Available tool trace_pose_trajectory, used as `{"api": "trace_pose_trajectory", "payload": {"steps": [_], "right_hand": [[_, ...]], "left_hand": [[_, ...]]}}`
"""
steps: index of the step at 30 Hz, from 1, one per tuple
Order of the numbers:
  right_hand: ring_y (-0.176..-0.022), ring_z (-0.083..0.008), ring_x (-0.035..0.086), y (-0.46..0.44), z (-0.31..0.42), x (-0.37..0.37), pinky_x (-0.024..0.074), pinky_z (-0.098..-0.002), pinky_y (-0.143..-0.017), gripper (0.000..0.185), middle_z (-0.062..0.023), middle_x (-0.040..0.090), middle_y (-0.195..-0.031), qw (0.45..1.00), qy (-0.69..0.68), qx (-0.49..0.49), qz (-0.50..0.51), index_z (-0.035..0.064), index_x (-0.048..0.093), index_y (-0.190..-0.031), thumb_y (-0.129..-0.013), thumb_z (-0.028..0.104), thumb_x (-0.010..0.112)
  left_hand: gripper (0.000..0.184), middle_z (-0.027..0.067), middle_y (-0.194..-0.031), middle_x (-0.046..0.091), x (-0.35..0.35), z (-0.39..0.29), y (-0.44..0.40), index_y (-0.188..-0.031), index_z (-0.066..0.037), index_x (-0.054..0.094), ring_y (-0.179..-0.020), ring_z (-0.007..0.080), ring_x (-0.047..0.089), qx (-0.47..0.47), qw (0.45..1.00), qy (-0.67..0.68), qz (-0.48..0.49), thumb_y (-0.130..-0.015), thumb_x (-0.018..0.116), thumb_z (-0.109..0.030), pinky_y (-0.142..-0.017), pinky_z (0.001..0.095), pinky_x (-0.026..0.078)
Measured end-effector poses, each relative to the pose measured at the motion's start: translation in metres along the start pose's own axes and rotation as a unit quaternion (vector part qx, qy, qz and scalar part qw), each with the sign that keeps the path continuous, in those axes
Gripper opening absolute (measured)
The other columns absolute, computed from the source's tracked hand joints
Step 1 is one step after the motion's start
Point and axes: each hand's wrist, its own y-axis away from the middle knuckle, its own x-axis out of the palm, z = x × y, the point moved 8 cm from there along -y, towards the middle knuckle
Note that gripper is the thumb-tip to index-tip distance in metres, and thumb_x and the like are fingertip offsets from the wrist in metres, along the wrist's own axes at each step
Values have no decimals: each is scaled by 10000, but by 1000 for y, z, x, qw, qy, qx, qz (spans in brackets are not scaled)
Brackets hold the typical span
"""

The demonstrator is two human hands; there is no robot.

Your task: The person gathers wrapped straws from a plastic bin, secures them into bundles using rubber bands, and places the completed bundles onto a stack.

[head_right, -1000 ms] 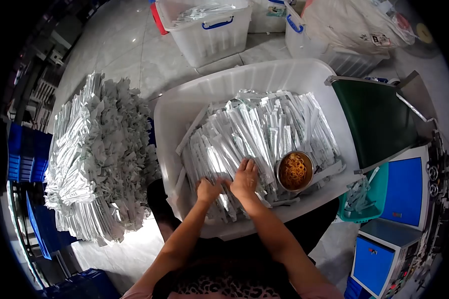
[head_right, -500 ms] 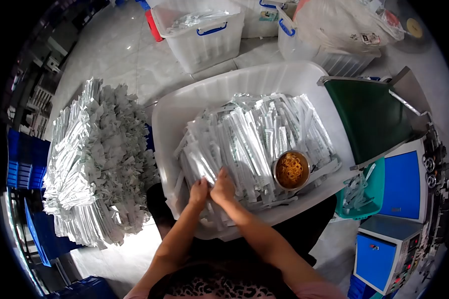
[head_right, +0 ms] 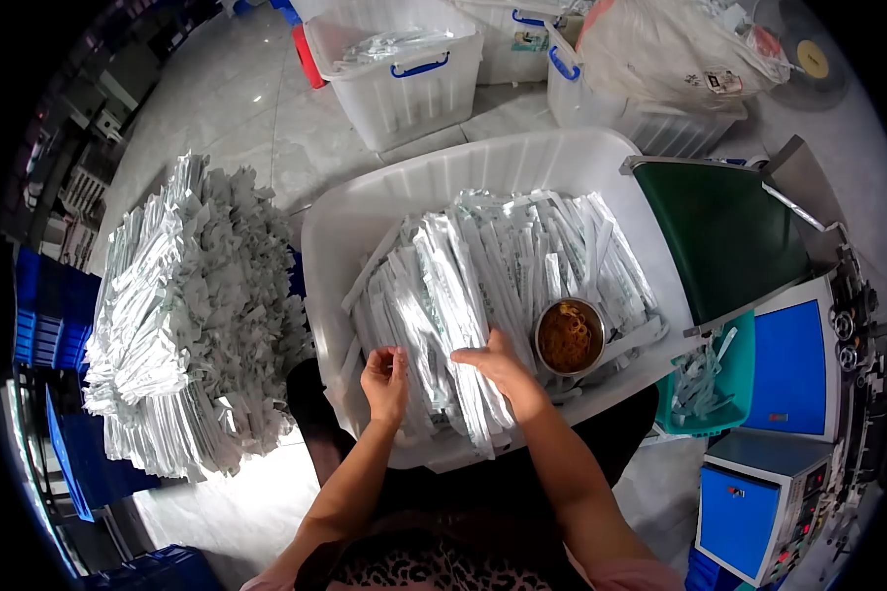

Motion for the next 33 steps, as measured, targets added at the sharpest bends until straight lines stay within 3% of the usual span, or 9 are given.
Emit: {"api": "trace_pose_trajectory", "payload": {"steps": [2, 4, 6, 8, 13, 17, 19, 28, 33], "right_hand": [[-934, -221, 546, 5, 15, 3, 434, -306, -795, 646, -136, 544, -1044, 998, 31, -43, 22, -34, 432, -1131, -579, 99, 741], [-876, -233, 572, 6, 28, -10, 448, -325, -754, 632, -139, 582, -983, 914, 385, -96, -89, -22, 438, -1131, -574, 69, 723], [-862, -199, 573, 14, 38, -5, 452, -295, -732, 587, -125, 584, -960, 924, 367, -76, -70, -18, 456, -1101, -580, 52, 716], [-863, -208, 582, 26, 25, 14, 463, -282, -732, 512, -155, 591, -929, 996, -24, -56, 72, -29, 483, -1056, -608, 53, 716], [-816, -184, 564, 63, 0, 31, 472, -291, -728, 527, -134, 557, -937, 980, 16, 85, 182, -38, 467, -1075, -675, 250, 653], [-883, -174, 519, 106, -19, 76, 437, -300, -762, 574, -106, 523, -978, 952, -114, 151, 240, -18, 401, -1145, -745, 325, 630], [-899, -163, 501, 113, 10, 80, 416, -297, -765, 582, -106, 515, -978, 983, -61, -46, 168, -15, 375, -1156, -791, 384, 589], [-770, -117, 547, 110, 22, 53, 458, -249, -703, 215, -56, 572, -865, 981, -190, -39, 23, -25, 511, -960, -808, 109, 585], [-543, -153, 555, 118, 58, 59, 437, -289, -506, 143, -61, 589, -659, 931, 254, -254, -69, -4, 575, -820, -775, 131, 583]], "left_hand": [[262, 20, -723, 543, 9, -5, -1, -860, 8, 521, -622, 81, 495, -3, 1000, 1, 31, -821, 583, -244, -599, 220, 416], [357, 29, -711, 545, 35, 13, -6, -877, 33, 524, -630, 89, 513, -84, 988, 27, 126, -802, 600, -307, -612, 214, 430], [515, 67, -785, 552, 48, 22, -9, -948, 63, 507, -698, 119, 533, -178, 963, 15, 200, -778, 594, -415, -662, 242, 451], [723, 157, -966, 541, 59, 38, 3, -1077, 107, 437, -866, 180, 538, -317, 913, 54, 251, -742, 577, -517, -780, 288, 439], [925, 171, -1236, 418, 76, -18, 13, -1283, -43, 296, -1130, 284, 424, -272, 798, 380, 379, -629, 551, -646, -938, 419, 353], [520, 190, -1009, 564, 77, -10, 25, -1149, 39, 431, -871, 279, 584, -370, 746, 430, 349, -735, 589, -233, -762, 399, 490], [469, 175, -929, 586, 71, 1, 30, -1083, 49, 472, -815, 272, 597, -356, 763, 420, 339, -709, 601, -203, -737, 380, 502], [547, 208, -949, 568, 46, -4, 30, -1105, 81, 433, -855, 313, 583, -336, 765, 447, 319, -676, 618, -202, -777, 410, 492], [394, 180, -898, 586, 46, -8, 33, -1042, 69, 476, -781, 289, 608, -347, 767, 438, 315, -696, 593, -77, -681, 384, 530]]}}
